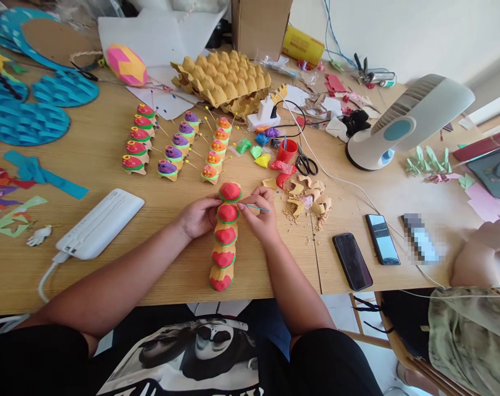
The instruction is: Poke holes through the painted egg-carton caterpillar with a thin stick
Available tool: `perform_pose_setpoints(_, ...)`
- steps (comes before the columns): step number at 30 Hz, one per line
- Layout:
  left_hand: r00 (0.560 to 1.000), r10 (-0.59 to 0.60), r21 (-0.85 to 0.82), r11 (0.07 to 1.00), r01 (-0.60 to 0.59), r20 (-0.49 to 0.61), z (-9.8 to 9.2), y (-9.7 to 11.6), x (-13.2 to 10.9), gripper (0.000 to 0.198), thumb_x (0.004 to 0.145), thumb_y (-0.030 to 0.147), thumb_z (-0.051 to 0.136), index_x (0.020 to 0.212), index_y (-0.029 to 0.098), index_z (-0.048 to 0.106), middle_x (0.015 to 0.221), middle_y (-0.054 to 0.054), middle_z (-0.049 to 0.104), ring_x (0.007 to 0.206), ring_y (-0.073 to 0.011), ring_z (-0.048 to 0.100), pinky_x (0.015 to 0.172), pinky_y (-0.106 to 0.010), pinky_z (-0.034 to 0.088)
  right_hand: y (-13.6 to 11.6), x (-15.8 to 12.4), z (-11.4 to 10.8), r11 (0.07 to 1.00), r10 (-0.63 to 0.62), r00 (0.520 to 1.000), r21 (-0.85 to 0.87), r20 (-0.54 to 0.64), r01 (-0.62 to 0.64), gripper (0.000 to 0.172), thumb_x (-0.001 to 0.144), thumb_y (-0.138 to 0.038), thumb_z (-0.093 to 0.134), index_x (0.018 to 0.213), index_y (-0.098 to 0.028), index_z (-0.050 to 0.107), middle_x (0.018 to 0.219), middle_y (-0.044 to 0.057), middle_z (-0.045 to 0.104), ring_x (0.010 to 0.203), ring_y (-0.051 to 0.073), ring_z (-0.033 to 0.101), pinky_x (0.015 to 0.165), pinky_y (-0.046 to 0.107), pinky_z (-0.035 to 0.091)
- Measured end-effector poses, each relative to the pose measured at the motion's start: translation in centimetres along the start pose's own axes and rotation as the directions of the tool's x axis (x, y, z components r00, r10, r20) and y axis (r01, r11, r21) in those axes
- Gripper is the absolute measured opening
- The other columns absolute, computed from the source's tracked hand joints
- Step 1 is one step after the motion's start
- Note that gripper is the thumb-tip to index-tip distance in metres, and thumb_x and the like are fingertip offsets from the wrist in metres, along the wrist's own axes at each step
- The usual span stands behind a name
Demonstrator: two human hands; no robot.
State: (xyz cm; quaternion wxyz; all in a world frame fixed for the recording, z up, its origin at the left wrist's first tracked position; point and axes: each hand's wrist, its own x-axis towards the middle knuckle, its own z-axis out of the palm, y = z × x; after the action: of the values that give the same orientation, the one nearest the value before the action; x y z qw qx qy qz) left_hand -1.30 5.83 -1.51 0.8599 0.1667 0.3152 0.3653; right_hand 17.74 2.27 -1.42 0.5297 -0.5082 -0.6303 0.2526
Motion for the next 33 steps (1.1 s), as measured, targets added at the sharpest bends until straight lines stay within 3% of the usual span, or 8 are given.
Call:
perform_pose_setpoints(8, 1.000, -0.011, -0.013, 1.000, 0.011, -0.007, 0.07, 0.10, -0.02, 0.022, 0.086, 0.002, 0.055, 0.096, 0.010, 0.074, 0.077, -0.005, 0.077, 0.060, -0.0124, 0.070, 0.055, -0.020, 0.055, 0.18, -0.02, 0.11, 0.996, -0.052, 0.999, -0.076, 0.003, 0.052, 0.012, 0.090, -0.038, 0.074, 0.087, -0.027, 0.076, 0.105, 0.006, 0.056, 0.107, 0.024, 0.055, 0.101, 0.046, 0.048)
perform_pose_setpoints(22, 1.000, -0.005, 0.010, 1.000, 0.005, -0.004, 0.08, -0.01, -0.05, 0.022, 0.083, 0.002, 0.057, 0.095, 0.009, 0.075, 0.081, -0.007, 0.078, 0.062, -0.0132, 0.071, 0.055, -0.020, 0.056, 0.02, -0.04, 0.07, 0.972, -0.154, 0.988, -0.182, -0.030, 0.146, 0.006, 0.089, -0.030, 0.075, 0.084, -0.027, 0.075, 0.100, 0.005, 0.054, 0.098, 0.022, 0.057, 0.087, 0.043, 0.052)
perform_pose_setpoints(33, 1.000, 0.008, 0.017, 1.000, -0.008, 0.008, -0.10, -0.12, 0.12, 0.022, 0.083, 0.002, 0.059, 0.096, 0.009, 0.076, 0.081, -0.007, 0.078, 0.062, -0.0132, 0.071, 0.054, -0.020, 0.057, -0.01, 0.07, -0.26, 0.988, -0.134, 0.991, -0.084, -0.023, 0.131, 0.009, 0.087, -0.033, 0.077, 0.082, -0.026, 0.075, 0.097, 0.004, 0.054, 0.095, 0.021, 0.056, 0.086, 0.041, 0.050)
